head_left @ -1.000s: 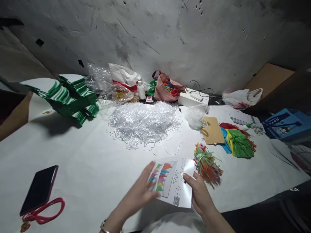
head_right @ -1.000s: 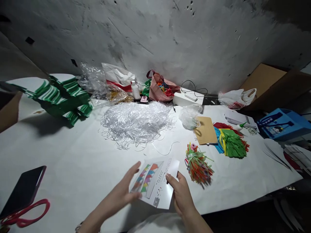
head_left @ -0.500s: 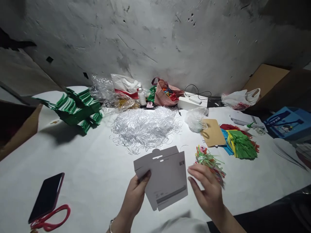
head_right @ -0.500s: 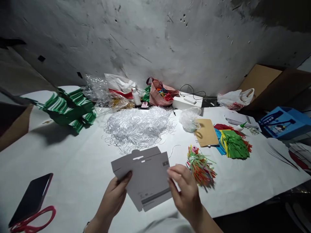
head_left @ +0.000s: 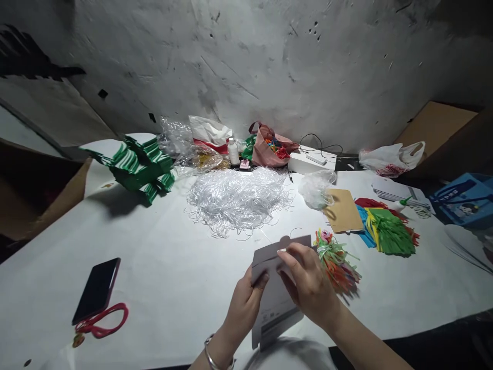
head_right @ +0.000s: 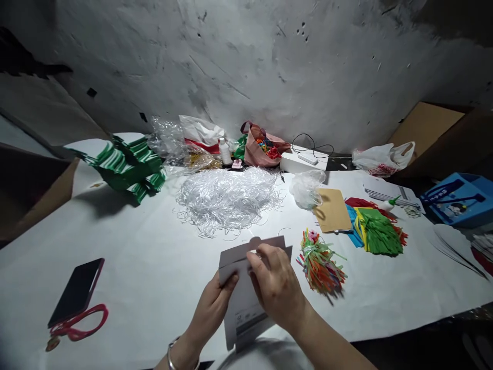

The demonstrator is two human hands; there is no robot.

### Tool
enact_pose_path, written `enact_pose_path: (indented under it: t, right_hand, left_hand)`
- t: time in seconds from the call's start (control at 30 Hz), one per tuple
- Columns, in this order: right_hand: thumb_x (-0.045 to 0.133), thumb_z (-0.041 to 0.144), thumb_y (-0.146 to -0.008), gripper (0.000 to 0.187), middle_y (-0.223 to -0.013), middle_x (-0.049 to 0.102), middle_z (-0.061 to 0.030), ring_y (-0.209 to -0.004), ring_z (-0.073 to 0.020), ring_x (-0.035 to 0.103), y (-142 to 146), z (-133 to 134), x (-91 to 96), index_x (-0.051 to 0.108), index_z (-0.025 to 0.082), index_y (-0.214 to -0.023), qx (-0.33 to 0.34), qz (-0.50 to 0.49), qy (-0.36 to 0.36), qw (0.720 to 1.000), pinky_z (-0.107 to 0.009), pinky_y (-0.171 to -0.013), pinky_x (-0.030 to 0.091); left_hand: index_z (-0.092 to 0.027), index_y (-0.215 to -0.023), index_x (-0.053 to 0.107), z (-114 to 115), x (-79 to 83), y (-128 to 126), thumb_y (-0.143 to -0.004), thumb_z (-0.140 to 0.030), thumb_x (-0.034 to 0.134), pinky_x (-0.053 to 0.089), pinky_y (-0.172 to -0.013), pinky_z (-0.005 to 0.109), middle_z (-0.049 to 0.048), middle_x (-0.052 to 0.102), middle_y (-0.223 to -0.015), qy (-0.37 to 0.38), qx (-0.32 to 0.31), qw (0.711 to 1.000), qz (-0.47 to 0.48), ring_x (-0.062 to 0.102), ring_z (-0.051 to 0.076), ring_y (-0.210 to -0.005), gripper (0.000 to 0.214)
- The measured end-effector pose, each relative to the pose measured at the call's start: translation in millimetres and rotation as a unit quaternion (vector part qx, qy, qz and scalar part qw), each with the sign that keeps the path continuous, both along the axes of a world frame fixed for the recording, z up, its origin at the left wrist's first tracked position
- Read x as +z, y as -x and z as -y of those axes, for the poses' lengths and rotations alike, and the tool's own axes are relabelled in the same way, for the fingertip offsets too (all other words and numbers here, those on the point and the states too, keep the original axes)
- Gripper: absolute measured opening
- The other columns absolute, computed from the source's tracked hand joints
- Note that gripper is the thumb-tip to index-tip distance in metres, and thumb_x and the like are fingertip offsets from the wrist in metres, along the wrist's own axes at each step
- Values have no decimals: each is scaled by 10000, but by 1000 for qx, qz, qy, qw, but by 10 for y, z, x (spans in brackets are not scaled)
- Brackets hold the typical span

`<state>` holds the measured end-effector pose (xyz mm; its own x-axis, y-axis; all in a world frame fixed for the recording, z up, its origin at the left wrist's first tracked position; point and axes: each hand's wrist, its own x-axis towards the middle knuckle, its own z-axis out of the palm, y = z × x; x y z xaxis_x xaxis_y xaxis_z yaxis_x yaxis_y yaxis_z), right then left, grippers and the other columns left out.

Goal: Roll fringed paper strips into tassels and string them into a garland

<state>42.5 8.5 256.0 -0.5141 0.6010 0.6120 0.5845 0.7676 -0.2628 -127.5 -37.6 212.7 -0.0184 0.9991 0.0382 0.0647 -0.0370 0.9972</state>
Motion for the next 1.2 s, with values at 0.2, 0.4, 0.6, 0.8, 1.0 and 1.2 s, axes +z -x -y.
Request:
enact_pose_path:
  t: [0.2, 0.4, 0.6, 0.8, 1.0, 1.2]
  right_hand:
    - [563, 156, -876, 38, -840, 644, -79, -805, -233, 577, -60, -12, 206, 582, 153, -908, 48, 79, 104, 990, -355, -710, 476]
    - [641, 163, -818, 88, -687, 652, 3, -593, -152, 588, -102, -32, 348, 602, 195, -746, 71, 154, 293, 941, -247, -515, 365]
    - [572, 118, -853, 188, -715, 630, 17, -613, -125, 553, -157, -106, 389, 569, 197, -682, 73, 47, 346, 934, -230, -528, 374]
    - [519, 51, -836, 268, -569, 543, 60, -546, -96, 486, -105, -76, 326, 583, 189, -615, 155, 54, 417, 894, -205, -524, 358]
    - [539, 75, -853, 222, -804, 720, -6, -720, -154, 651, -145, 74, 346, 709, 211, -890, 136, 29, 317, 938, -252, -653, 507]
    - [625, 245, -896, 360, -1212, 653, -107, -1147, -255, 602, -627, 108, 66, 590, 255, -1254, -56, -253, 194, 946, -451, -987, 489]
  left_hand:
    - [-240, -1298, 563, -31, -62, -19, -986, -363, 420, 518, -864, 321, 63, 700, -1102, -70, -49, 994, -60, 654, 220, -975, 364]
    - [-261, -1345, 494, -39, -246, -8, -953, -411, 490, 566, -745, 312, 67, 712, -1100, -153, -30, 976, -155, 698, 218, -860, 420]
    - [-251, -1529, 156, 112, -376, -192, -899, -295, 615, 410, -1063, 544, 180, 470, -1455, -252, 77, 912, -314, 472, 331, -1317, 781]
    - [-242, -1508, 235, 135, -447, -222, -942, -178, 491, 559, -908, 385, 138, 642, -1263, -251, 26, 920, -299, 639, 254, -1125, 625]
    - [-209, -1193, 560, 54, -401, -147, -918, -149, 473, 578, -751, 319, 84, 720, -1000, -217, 4, 946, -239, 697, 215, -880, 295]
    - [-210, -1095, 615, -36, -243, 226, -923, -328, 526, 550, -705, 302, 67, 711, -975, -74, 161, 976, -128, 680, 225, -852, 227]
